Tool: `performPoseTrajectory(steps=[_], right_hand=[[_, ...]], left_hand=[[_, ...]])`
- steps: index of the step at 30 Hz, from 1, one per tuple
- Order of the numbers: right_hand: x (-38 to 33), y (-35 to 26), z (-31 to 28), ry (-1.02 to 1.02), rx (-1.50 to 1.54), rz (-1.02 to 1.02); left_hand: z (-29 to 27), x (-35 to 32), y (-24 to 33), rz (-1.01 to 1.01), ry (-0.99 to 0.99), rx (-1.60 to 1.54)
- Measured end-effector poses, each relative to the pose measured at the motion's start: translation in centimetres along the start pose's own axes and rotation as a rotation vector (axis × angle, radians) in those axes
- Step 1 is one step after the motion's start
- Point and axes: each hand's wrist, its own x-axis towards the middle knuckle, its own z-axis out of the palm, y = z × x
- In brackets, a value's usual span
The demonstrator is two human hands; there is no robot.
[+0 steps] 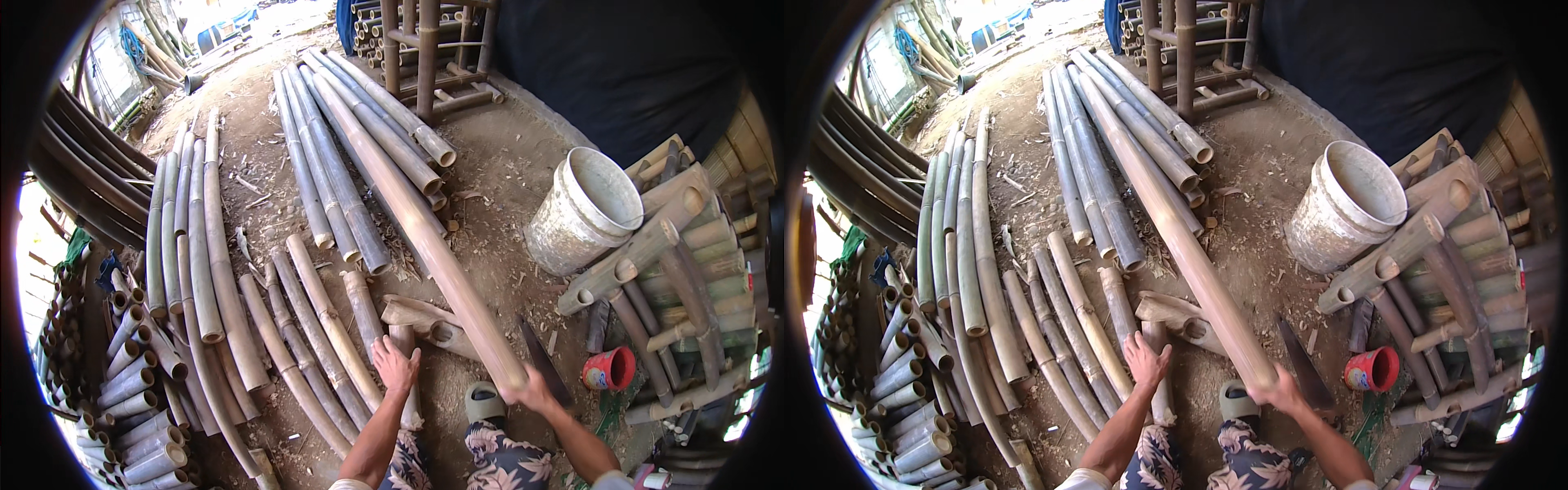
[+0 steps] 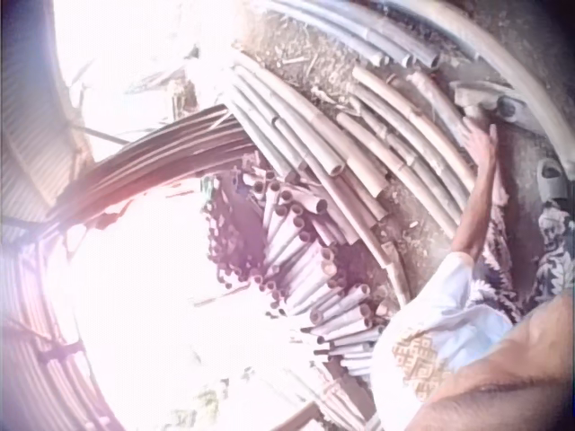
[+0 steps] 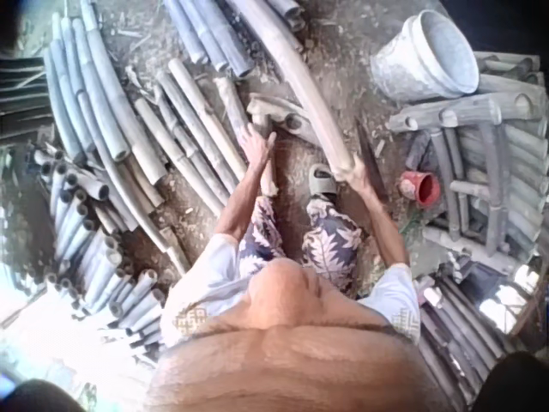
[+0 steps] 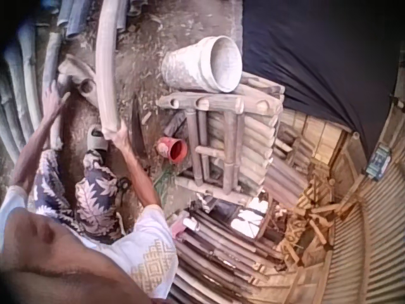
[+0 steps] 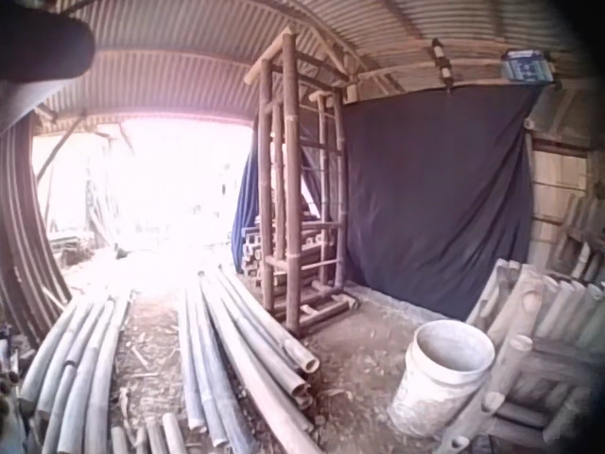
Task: The person measures bamboo stalks with a tape measure, cuts into a stalk using a hand saw, and organizes multiple stalks on the ground.
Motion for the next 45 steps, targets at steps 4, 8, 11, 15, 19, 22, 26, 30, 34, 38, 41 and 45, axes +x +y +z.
performPoseTrajectory(steps=[4,8,11,15,19,22,26,30,34,38,41,45], right_hand=[[18.1,-3.7,3.9,0.098,-0.065,-0.172],[30.0,-10.5,9.6,0.202,-0.172,-0.317],[37.3,-13.4,10.0,-0.036,-0.128,-0.519],[44.6,-17.3,9.0,0.217,-0.515,-0.775],[53.3,-20.6,3.1,0.780,-0.697,-0.633],[58.2,-23.4,0.1,0.825,-0.809,-0.537],[62.5,-26.3,0.0,0.521,-0.854,-0.293],[64.3,-25.2,0.6,0.431,-0.960,-0.311],[65.5,-24.5,-1.1,0.387,-0.907,-0.272],[65.1,-24.8,-3.4,0.092,-0.623,-0.286],[61.3,-22.6,-3.3,-0.261,0.049,-0.182],[56.3,-20.0,-6.5,-0.582,0.427,-0.087]], left_hand=[[2.4,2.0,1.8,-0.013,0.009,0.084],[3.3,2.9,2.2,-0.082,0.106,0.117],[2.7,3.4,2.3,-0.037,0.177,0.114],[2.4,4.0,1.7,-0.051,0.204,0.118],[2.2,4.5,1.7,-0.070,0.180,0.124],[2.1,4.8,1.7,-0.081,0.163,0.141],[2.7,4.4,1.2,-0.152,0.131,0.274],[6.3,5.0,3.6,-0.203,0.189,0.377],[6.8,5.0,3.7,-0.192,0.145,0.365],[5.4,4.8,3.1,-0.169,0.080,0.405],[5.2,5.3,2.6,-0.171,0.105,0.382],[5.4,5.3,2.7,-0.186,0.092,0.364]])
